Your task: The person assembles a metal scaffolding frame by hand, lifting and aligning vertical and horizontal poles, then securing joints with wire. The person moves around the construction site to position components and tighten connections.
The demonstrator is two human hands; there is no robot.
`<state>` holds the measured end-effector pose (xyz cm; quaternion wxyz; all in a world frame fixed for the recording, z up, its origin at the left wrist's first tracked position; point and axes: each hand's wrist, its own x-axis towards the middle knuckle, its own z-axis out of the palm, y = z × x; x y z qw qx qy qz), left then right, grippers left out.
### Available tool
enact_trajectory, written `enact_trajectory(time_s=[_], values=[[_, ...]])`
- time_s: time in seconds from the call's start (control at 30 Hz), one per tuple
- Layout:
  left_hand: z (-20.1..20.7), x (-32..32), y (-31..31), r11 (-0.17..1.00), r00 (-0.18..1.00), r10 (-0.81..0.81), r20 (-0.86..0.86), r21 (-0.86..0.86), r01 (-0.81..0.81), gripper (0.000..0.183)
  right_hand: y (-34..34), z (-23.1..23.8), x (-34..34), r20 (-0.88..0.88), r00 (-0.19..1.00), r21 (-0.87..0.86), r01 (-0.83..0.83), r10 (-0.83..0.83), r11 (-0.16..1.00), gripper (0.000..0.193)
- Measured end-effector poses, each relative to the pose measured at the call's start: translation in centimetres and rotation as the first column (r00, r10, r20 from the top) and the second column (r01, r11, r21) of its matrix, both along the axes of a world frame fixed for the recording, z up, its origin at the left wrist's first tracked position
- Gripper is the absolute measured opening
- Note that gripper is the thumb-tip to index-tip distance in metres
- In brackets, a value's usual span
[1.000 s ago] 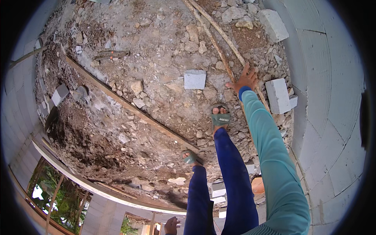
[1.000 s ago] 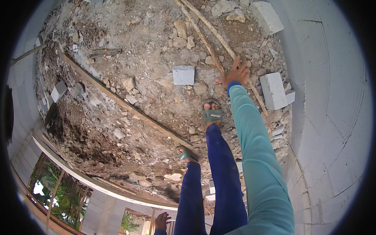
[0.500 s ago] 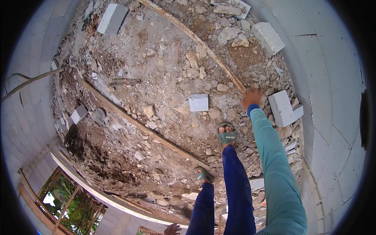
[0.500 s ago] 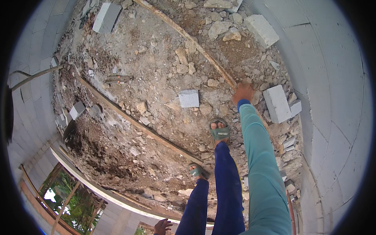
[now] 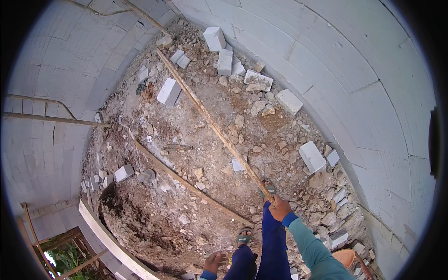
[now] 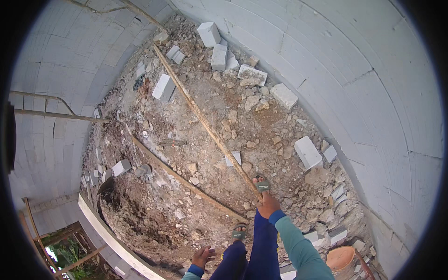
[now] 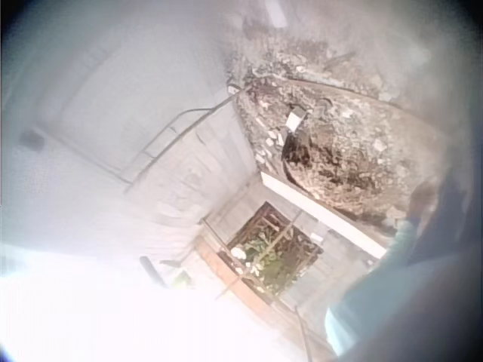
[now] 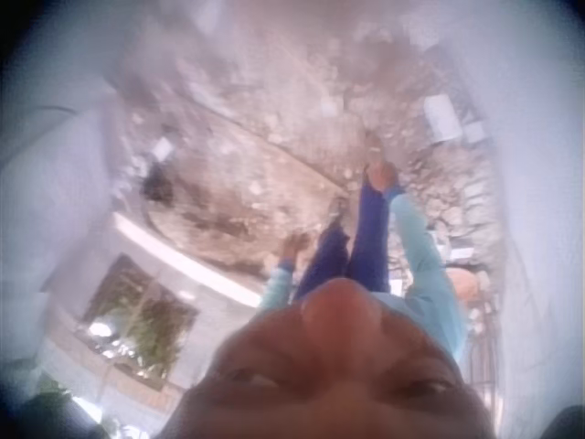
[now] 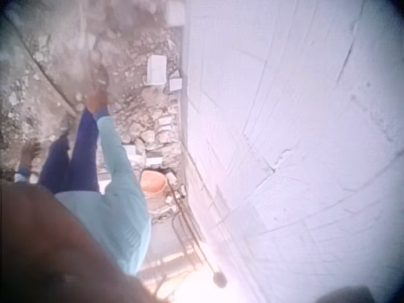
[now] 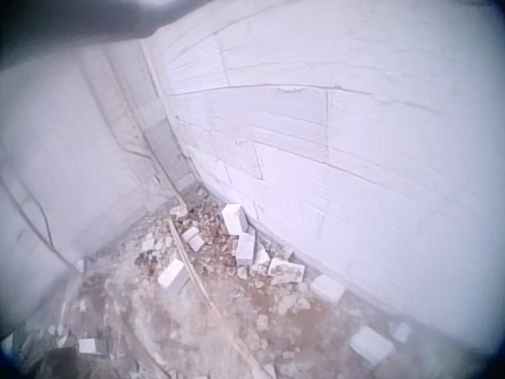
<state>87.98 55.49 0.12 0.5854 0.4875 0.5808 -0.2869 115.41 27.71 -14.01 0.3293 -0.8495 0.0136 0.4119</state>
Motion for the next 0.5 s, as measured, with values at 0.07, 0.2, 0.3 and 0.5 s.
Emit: enact_trajectory(time_s=[0.07,0.2,0.3,0.5], values=[[-0.9,1.5,0.6,0.996,0.982,0.063,0.178,-0.069,-0.051,0.065,-1.6,8.2,-4.8,-0.003,1.0,-0.07,0.005,-0.005,0.998,0.054],[-4.3,3.4,1.7,0.938,0.906,0.272,0.325,-0.302,-0.173,0.086,-6.2,21.9,-17.5,-0.053,0.998,-0.239,-0.039,0.027,0.97,0.046],[-3.6,6.8,1.0,0.83,0.86,0.44,0.257,-0.482,-0.281,0.115,-8.6,31.5,-30.5,-0.054,0.998,-0.312,0.003,-0.021,0.95,0.046],[-0.9,9.6,-4.8,0.897,0.961,0.219,0.167,-0.422,-0.131,0.129,-9.9,46.8,-46.2,-0.022,0.985,-0.401,0.15,-0.174,0.903,0.039]])
